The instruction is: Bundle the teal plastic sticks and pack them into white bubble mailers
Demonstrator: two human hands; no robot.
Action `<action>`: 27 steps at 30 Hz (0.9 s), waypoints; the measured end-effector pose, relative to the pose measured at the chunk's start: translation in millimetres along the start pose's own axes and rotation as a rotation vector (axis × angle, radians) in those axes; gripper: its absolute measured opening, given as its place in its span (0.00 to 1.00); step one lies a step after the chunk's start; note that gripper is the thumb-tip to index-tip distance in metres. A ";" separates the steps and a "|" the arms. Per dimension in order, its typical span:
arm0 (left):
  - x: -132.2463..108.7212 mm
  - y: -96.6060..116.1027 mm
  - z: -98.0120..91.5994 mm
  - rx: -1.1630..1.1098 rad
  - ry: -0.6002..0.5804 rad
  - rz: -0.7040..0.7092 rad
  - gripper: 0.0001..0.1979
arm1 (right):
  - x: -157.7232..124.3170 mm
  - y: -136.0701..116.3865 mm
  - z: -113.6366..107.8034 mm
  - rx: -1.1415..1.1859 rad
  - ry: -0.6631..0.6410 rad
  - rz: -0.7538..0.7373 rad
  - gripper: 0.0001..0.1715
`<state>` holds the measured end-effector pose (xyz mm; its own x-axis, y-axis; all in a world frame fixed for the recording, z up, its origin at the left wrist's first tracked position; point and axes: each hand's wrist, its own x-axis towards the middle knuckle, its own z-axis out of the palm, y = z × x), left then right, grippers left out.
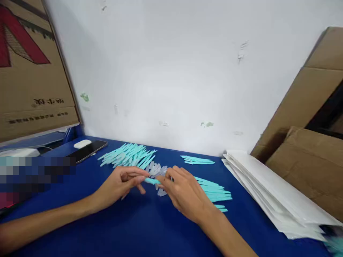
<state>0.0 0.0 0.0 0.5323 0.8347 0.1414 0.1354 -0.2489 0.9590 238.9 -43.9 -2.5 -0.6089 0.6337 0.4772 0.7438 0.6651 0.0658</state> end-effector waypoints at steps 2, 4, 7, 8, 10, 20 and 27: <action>-3.7 -3.7 2.4 -0.027 -0.033 0.008 0.15 | 3.0 -5.3 0.2 -0.001 -0.002 -0.041 0.17; -6.4 -6.5 4.0 -0.049 -0.053 0.016 0.14 | 4.8 -9.5 0.5 0.010 0.009 -0.063 0.18; -7.7 -7.8 4.7 -0.072 -0.054 0.029 0.14 | 4.9 -12.7 1.1 0.049 0.047 -0.058 0.18; -7.7 -7.7 4.6 -0.070 -0.054 0.035 0.14 | 4.8 -13.1 1.5 0.058 0.063 -0.057 0.18; -7.4 -7.0 4.3 -0.052 -0.055 0.046 0.14 | 4.6 -13.5 2.4 0.057 0.091 -0.061 0.17; -1.9 -15.3 -9.8 0.802 0.129 0.757 0.11 | 3.3 8.2 -3.6 -0.015 0.033 0.079 0.20; 22.2 -13.2 -61.4 1.369 0.393 0.706 0.12 | -23.6 75.9 6.8 -0.203 -0.029 0.442 0.27</action>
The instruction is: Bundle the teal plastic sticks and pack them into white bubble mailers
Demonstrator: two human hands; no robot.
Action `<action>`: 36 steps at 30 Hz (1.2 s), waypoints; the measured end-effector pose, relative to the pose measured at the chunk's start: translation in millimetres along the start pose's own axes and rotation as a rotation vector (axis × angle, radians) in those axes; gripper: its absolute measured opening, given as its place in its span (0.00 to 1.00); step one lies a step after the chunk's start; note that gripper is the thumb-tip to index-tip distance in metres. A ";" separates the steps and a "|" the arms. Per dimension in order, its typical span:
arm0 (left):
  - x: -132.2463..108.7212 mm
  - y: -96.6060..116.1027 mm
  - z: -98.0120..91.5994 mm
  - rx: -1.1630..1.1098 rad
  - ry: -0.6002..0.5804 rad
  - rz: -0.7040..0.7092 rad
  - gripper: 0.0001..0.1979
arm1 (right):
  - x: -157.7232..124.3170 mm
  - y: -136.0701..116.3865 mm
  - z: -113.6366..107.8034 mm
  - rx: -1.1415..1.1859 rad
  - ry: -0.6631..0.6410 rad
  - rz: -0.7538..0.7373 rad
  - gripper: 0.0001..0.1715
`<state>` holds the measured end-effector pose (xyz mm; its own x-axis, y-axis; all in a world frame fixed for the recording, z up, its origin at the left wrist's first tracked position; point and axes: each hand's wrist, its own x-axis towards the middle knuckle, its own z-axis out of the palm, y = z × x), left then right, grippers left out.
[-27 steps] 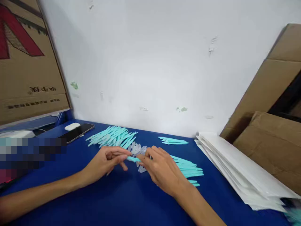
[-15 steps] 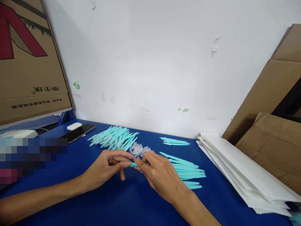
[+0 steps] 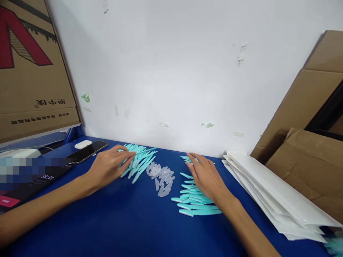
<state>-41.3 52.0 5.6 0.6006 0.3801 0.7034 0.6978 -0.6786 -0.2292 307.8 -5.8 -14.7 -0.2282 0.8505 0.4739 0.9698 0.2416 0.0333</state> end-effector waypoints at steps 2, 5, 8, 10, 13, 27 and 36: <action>2.0 -11.6 0.4 0.124 -0.081 -0.076 0.13 | -2.1 15.4 10.8 -0.065 -0.085 0.040 0.28; 3.7 -15.9 -0.8 0.217 -0.210 -0.160 0.15 | -4.4 26.2 19.1 -0.148 -0.200 0.049 0.26; 4.4 -9.1 -3.1 0.212 -0.344 -0.200 0.16 | -4.1 24.6 16.3 -0.173 -0.260 0.035 0.25; 4.1 -3.1 -3.4 0.187 -0.385 -0.205 0.17 | -2.9 20.7 11.9 -0.195 -0.272 0.042 0.24; 2.2 6.3 -2.7 0.138 -0.310 -0.163 0.16 | -0.8 16.4 7.2 -0.241 -0.256 0.053 0.22; -6.4 58.1 -17.8 -0.332 -0.461 0.309 0.21 | 1.9 25.6 11.7 -0.238 -0.260 -0.027 0.18; -11.2 55.8 -3.9 -0.336 -0.395 0.413 0.13 | -0.2 13.3 3.2 -0.321 -0.202 -0.025 0.24</action>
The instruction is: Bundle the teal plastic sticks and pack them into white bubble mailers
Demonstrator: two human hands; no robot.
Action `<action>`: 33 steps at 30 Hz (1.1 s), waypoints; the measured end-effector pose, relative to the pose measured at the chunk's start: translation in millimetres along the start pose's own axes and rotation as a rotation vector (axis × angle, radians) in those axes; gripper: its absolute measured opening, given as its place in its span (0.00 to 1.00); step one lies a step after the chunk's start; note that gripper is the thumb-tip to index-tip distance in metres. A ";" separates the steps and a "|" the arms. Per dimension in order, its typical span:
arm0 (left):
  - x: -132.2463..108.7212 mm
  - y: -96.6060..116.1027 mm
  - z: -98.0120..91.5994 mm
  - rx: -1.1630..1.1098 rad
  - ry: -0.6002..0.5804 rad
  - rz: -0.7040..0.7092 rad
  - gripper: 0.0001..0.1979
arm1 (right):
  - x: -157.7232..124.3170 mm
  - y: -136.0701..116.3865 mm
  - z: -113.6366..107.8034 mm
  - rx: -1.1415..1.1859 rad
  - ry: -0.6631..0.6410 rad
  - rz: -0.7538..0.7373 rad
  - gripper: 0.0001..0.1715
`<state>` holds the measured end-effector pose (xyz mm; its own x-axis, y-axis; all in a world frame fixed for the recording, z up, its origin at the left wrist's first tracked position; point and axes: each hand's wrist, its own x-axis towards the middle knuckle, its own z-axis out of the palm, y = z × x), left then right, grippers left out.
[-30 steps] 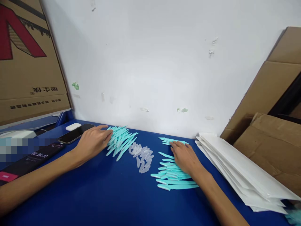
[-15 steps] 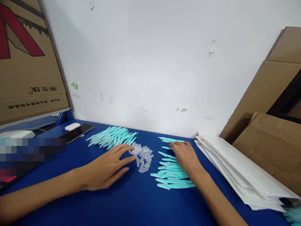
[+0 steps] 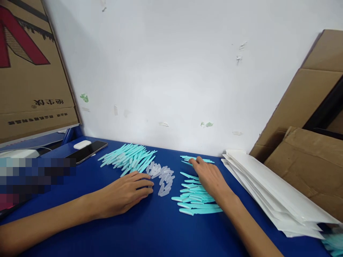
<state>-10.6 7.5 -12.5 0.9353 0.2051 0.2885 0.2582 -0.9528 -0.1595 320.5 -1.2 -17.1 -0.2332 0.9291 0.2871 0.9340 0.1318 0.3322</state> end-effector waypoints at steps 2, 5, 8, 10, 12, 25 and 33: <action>-1.1 -3.5 1.8 0.055 -0.013 0.021 0.13 | 0.1 -3.2 -3.9 0.015 0.064 -0.019 0.21; -3.5 -8.1 3.3 0.081 -0.017 0.013 0.18 | -0.6 -11.8 -12.1 0.118 0.162 -0.061 0.18; -5.2 -10.3 6.0 -0.028 0.110 -0.039 0.19 | -2.8 -24.6 -21.9 0.303 0.247 -0.089 0.19; -4.5 -9.4 6.9 -0.212 0.264 -0.126 0.16 | -4.6 -33.3 -28.5 0.373 0.286 -0.108 0.19; -1.9 -6.8 5.2 -0.443 0.398 -0.302 0.12 | -6.4 -40.9 -35.4 0.391 0.314 -0.147 0.18; 11.1 -1.2 -4.8 -1.347 0.576 -0.779 0.16 | -16.1 -70.8 -52.6 0.485 0.380 -0.317 0.16; 10.4 -0.8 -5.8 -1.361 0.550 -0.789 0.17 | -15.1 -73.8 -49.0 0.535 0.374 -0.349 0.16</action>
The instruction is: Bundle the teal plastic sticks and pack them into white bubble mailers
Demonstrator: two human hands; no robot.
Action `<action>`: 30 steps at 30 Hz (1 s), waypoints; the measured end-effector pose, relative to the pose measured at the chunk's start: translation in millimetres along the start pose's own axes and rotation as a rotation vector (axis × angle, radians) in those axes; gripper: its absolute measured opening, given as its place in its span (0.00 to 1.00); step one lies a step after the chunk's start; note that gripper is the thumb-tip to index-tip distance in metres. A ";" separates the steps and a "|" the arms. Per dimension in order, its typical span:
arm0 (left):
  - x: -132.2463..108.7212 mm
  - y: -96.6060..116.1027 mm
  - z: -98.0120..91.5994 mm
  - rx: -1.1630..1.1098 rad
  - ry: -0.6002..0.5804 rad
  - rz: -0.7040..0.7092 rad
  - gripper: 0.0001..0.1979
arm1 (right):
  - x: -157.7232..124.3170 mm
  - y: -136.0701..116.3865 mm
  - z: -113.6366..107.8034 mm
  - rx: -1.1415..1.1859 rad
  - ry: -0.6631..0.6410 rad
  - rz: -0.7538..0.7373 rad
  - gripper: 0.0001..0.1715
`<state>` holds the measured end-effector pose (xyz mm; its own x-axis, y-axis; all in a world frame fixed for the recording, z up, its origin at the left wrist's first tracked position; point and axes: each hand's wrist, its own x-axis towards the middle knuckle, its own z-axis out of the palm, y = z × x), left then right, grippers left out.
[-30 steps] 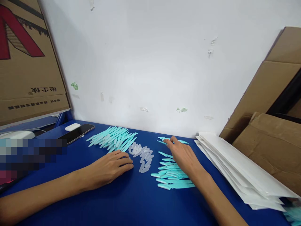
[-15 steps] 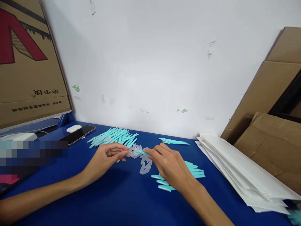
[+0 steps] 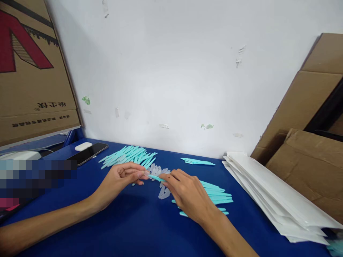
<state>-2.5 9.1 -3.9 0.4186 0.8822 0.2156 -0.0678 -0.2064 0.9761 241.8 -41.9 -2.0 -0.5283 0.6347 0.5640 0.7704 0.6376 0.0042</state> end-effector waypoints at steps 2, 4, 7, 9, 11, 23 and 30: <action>-1.6 -0.4 1.1 0.010 -0.038 0.013 0.16 | -0.7 -2.7 1.7 0.030 -0.004 -0.007 0.17; -4.3 -1.0 2.8 0.023 -0.081 0.023 0.14 | -1.1 -7.3 3.4 0.086 -0.011 -0.002 0.18; -8.3 -0.5 5.0 0.026 -0.106 0.025 0.11 | -0.8 -15.5 4.7 0.212 0.011 0.035 0.19; -9.9 1.5 5.7 0.022 -0.100 0.023 0.11 | -0.4 -19.3 4.7 0.289 0.038 0.055 0.17; -10.6 4.2 5.7 0.033 -0.099 0.018 0.11 | -0.5 -20.7 4.5 0.330 0.041 0.062 0.16; -11.9 -7.0 -3.5 0.933 -0.153 0.777 0.12 | 5.4 -10.0 -7.5 -0.048 -0.051 -0.017 0.23; 23.1 1.1 -51.3 1.452 0.270 0.781 0.11 | -18.2 76.0 -7.4 -0.254 -0.087 0.339 0.21</action>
<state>-39.3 50.9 3.5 0.5230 0.3956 0.7550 0.7333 -0.6604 -0.1619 312.5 -8.2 -5.8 -0.2501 0.8313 0.4964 0.9632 0.2657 0.0403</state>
